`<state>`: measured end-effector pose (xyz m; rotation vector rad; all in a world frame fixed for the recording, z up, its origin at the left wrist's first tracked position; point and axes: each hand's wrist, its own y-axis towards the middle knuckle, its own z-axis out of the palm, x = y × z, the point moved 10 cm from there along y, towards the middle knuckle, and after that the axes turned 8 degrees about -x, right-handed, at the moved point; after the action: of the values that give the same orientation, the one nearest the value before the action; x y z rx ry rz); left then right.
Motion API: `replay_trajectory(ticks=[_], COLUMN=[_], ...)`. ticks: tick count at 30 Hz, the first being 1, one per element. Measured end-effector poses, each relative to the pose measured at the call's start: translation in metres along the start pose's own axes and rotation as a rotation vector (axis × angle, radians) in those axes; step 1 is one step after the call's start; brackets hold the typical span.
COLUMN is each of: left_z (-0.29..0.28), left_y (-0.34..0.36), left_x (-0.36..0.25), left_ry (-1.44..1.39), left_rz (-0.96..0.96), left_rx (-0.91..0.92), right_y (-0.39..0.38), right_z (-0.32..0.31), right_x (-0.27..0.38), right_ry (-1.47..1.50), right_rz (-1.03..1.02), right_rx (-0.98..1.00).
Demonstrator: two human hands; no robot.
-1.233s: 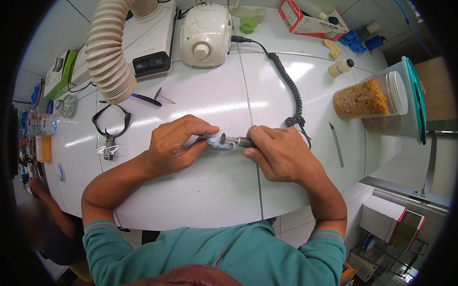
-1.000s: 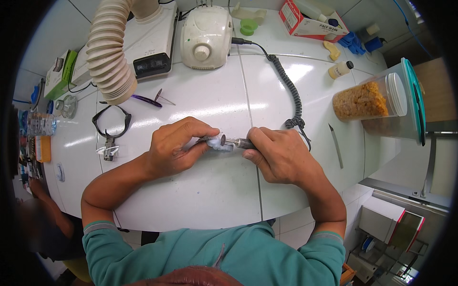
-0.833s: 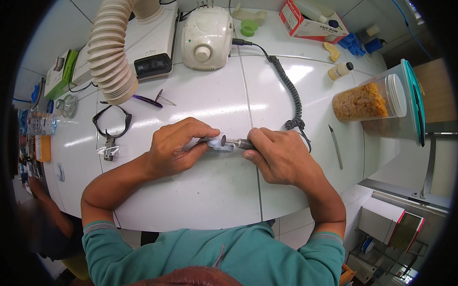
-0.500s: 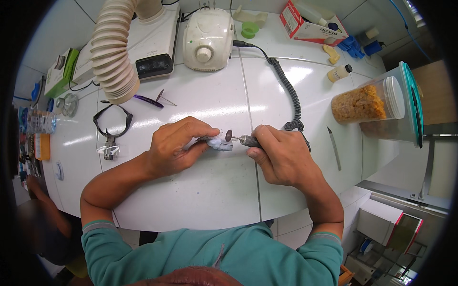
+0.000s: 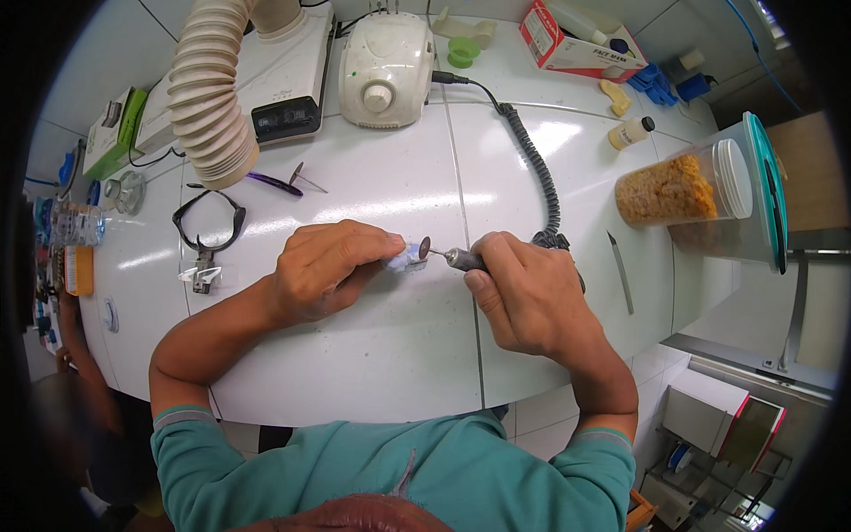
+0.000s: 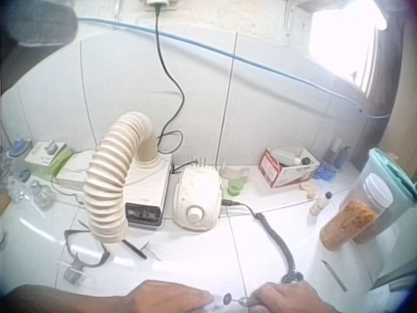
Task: The person sands the surface of a blue dental mold using a rotary tool with a sanding disc. The person then pulls a thin transparent film off the top of the mold and uses a small pick to clean the grooves of the mold.
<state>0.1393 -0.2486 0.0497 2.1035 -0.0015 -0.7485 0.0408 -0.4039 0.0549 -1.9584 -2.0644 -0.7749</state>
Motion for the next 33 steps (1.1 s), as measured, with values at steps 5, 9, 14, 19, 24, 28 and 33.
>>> replay_trajectory(ticks=[5, 9, 14, 19, 24, 28, 33], left_z=[0.000, 0.000, -0.003, 0.006, 0.015, 0.018, 0.020], left_y=[-0.001, -0.004, 0.002, 0.007, 0.007, 0.009, 0.003], left_x=[0.000, 0.007, 0.014, 0.031, 0.038, 0.027, 0.029], left_ry=[0.003, -0.032, -0.065, -0.245, -0.261, -0.165, -0.186], left_rz=[0.000, -0.085, -0.156, -0.344, -0.475, -0.482, -0.404], left_rx=[0.003, -0.049, -0.072, -0.117, -0.053, 0.010, 0.040], right_y=[0.000, 0.001, 0.008, 0.014, 0.026, 0.029, 0.026], right_z=[0.002, -0.004, -0.019, -0.012, -0.008, -0.002, 0.000], right_x=[-0.002, -0.021, -0.029, -0.017, 0.004, 0.007, -0.023], right_ry=[-0.011, 0.138, 0.145, 0.457, 0.511, 0.441, 0.437], right_rz=[-0.013, 0.141, 0.289, 0.272, 0.109, 0.122, 0.272], right_rx=[-0.011, -0.093, -0.159, -0.144, -0.243, -0.242, -0.290])
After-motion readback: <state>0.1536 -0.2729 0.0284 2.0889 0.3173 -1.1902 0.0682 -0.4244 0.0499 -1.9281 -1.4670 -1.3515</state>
